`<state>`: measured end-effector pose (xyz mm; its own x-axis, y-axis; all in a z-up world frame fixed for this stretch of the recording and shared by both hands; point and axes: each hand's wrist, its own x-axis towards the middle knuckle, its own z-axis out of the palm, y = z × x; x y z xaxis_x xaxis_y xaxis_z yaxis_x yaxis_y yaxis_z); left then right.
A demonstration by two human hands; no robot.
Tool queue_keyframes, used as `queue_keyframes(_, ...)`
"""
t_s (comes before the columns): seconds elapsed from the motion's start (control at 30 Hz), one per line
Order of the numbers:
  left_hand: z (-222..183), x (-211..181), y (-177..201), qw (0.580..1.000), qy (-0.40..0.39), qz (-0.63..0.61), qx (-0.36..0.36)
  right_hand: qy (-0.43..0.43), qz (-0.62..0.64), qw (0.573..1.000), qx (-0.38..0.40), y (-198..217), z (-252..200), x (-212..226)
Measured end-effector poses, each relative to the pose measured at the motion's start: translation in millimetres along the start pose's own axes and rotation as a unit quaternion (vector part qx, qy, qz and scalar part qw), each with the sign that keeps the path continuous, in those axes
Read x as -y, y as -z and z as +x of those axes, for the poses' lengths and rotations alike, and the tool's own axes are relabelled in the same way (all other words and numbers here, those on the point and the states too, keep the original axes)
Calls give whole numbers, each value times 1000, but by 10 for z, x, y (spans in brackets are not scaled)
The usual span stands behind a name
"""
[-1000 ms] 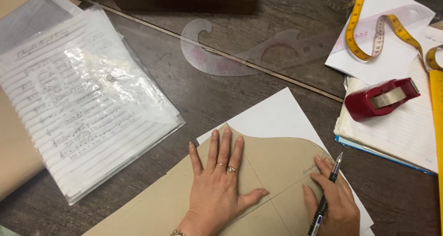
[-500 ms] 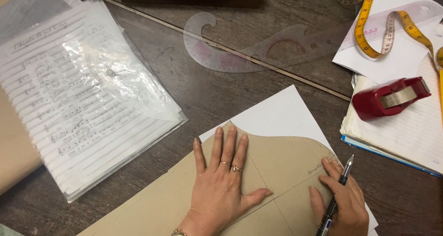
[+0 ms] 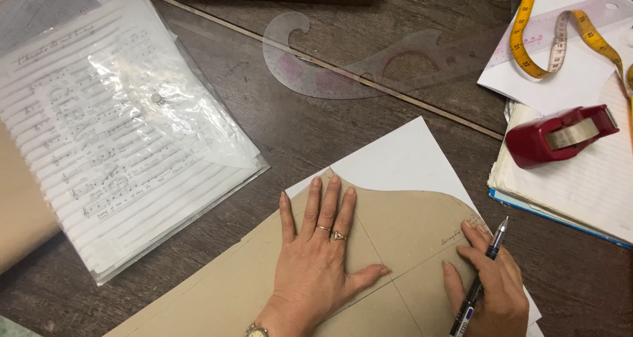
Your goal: Tracing a cardboard sleeve pattern onto white paper using a ruler and a marker
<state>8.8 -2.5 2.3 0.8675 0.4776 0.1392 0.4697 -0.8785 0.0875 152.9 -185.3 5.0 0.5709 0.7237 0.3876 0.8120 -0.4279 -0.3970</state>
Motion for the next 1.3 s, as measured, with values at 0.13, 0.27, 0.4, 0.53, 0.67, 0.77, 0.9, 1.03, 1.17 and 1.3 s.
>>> queue_keyframes(0.13,-4,-2,-8,1000,-1,26,7,5,1,1000,6,26,8,10)
queue_keyframes(0.27,-3,7,15,1000,-4,0,2,18,8,1000,16,47,27,-3)
queue_keyframes(0.4,-8,-3,-5,1000,-5,-23,12,57,20,998,18,68,19,-45)
queue_keyframes(0.53,-32,-9,-26,997,-16,-48,52,33,28,999,18,76,-6,-62)
queue_keyframes(0.67,-37,-36,9,992,-9,-35,123,53,44,998,14,87,-28,-103)
queue_keyframes(0.77,-4,-35,28,990,-13,-24,135,50,53,997,7,71,-23,-138)
queue_keyframes(0.9,-26,-59,36,993,-7,-67,96,49,70,996,-5,77,-29,-137)
queue_keyframes(1.03,-17,-79,56,994,-14,-75,72,39,56,998,-4,76,-37,-151)
queue_keyframes(1.17,-27,-99,72,994,-14,-84,64,37,71,997,1,86,-52,-157)
queue_keyframes(1.3,-24,-100,65,994,-11,-86,65,38,76,996,-3,70,-54,-173)
